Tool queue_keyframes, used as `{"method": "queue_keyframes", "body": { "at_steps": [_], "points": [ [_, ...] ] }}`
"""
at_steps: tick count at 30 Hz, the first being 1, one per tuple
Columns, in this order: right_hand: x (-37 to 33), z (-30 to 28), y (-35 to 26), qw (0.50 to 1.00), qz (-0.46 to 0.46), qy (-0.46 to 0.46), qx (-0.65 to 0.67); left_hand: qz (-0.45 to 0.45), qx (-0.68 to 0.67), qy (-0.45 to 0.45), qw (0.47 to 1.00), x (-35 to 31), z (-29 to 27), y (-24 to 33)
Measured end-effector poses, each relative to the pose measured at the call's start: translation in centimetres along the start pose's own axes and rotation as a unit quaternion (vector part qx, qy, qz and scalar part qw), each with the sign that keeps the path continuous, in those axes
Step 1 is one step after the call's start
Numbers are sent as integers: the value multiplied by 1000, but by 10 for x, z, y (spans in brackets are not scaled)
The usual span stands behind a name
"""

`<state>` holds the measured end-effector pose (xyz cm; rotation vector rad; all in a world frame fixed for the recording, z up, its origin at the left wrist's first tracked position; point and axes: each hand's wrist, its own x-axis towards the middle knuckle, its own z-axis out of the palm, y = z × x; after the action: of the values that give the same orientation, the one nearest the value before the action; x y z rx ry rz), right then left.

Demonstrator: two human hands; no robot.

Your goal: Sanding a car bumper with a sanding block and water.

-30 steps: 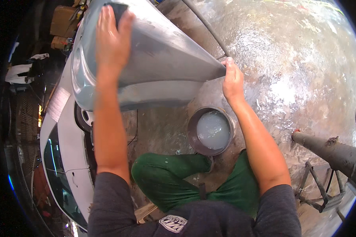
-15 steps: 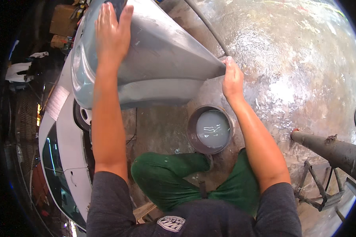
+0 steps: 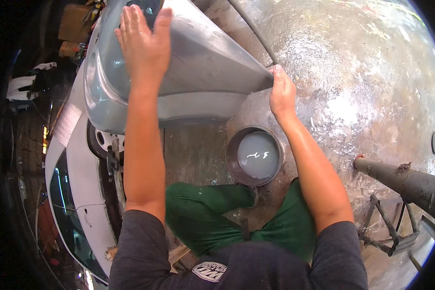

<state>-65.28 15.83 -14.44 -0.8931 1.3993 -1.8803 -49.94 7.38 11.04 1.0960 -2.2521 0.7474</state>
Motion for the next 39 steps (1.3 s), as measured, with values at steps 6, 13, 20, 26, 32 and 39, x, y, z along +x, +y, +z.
{"method": "queue_keyframes", "body": {
  "at_steps": [6,13,20,26,32,39],
  "points": [
    [-2,-2,1,1000,19,5,16,62,20,-119,991,-101,40,70],
    [-4,10,8,981,96,73,151,97,-165,-182,965,-153,56,94],
    [-33,12,-21,878,284,-34,383,104,-150,-70,981,-118,30,73],
    [-33,10,-34,926,292,-89,222,104,37,37,993,-7,5,-20],
    [-30,7,-23,907,344,-134,204,158,43,7,986,-13,-1,-13],
    [-30,10,-21,892,372,-138,217,215,49,-78,972,-48,-2,9]
  ]
}}
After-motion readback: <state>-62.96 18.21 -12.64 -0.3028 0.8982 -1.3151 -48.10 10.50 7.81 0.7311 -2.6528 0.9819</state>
